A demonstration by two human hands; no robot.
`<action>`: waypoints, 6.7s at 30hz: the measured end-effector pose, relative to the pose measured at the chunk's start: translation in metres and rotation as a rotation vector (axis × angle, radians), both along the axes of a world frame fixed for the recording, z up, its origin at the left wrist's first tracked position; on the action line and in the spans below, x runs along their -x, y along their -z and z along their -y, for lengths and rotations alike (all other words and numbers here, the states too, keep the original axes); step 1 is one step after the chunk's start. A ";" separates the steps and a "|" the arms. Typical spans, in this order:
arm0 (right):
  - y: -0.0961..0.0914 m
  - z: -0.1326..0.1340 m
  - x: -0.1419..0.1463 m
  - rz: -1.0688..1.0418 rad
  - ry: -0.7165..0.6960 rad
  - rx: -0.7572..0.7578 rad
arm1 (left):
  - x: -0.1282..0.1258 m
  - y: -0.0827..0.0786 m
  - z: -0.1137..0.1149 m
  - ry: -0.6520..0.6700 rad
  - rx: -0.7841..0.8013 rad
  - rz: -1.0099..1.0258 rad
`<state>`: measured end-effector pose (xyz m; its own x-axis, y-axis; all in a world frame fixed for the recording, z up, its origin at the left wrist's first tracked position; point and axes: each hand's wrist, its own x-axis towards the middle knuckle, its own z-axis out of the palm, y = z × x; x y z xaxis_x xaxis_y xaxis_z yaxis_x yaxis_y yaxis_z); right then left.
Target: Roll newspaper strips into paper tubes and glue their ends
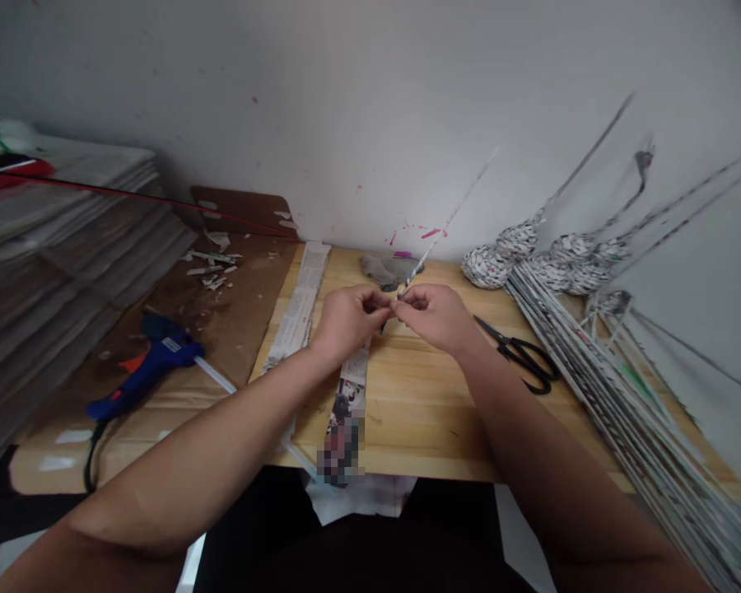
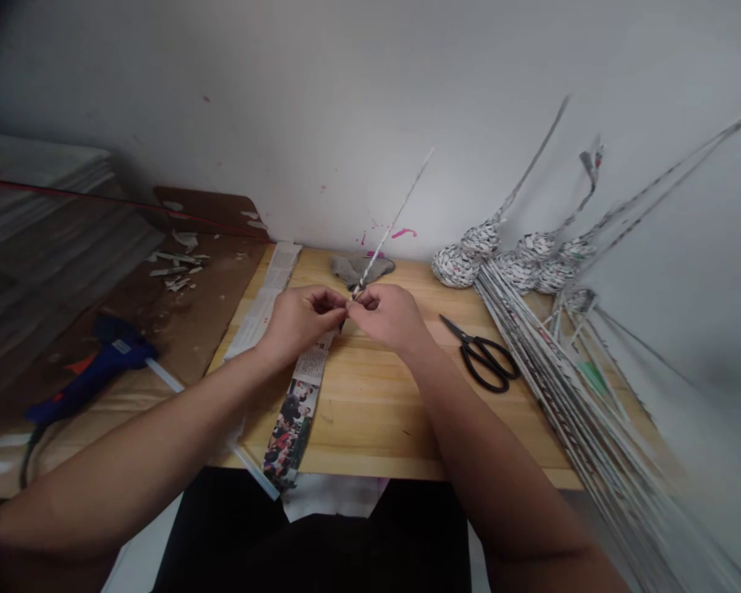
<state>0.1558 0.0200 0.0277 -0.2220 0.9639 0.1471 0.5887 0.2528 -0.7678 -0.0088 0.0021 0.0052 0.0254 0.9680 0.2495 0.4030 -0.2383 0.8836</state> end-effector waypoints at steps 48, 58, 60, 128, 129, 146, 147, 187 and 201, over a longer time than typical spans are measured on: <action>0.005 -0.004 0.001 -0.271 -0.114 0.030 | -0.001 -0.005 0.000 0.145 0.174 0.350; 0.000 0.001 0.001 -0.351 -0.156 -0.060 | 0.000 -0.003 0.000 0.258 0.286 0.498; -0.001 0.000 0.001 -0.387 -0.180 -0.004 | 0.001 -0.005 0.001 0.277 0.351 0.546; 0.011 0.010 0.012 0.256 -0.141 -0.593 | 0.011 -0.012 -0.011 -0.067 0.533 0.859; 0.011 0.010 0.012 0.281 -0.141 -0.598 | 0.010 -0.012 -0.011 -0.062 0.543 0.863; 0.014 -0.002 0.010 -0.412 -0.121 0.201 | 0.009 -0.014 -0.012 -0.022 0.496 1.001; 0.013 -0.003 0.008 -0.443 -0.136 0.272 | 0.009 -0.014 -0.011 -0.013 0.493 1.000; 0.004 -0.014 -0.023 -0.543 -0.542 0.464 | -0.007 -0.009 0.014 0.474 0.691 0.656; 0.000 -0.011 -0.018 -0.619 -0.466 0.605 | -0.006 -0.006 0.017 0.568 0.661 0.541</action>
<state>0.1742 0.0306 0.0274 -0.6494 0.7502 -0.1241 -0.0199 -0.1799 -0.9835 -0.0026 -0.0148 0.0113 0.5652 0.7963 -0.2157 -0.1087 0.3310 0.9373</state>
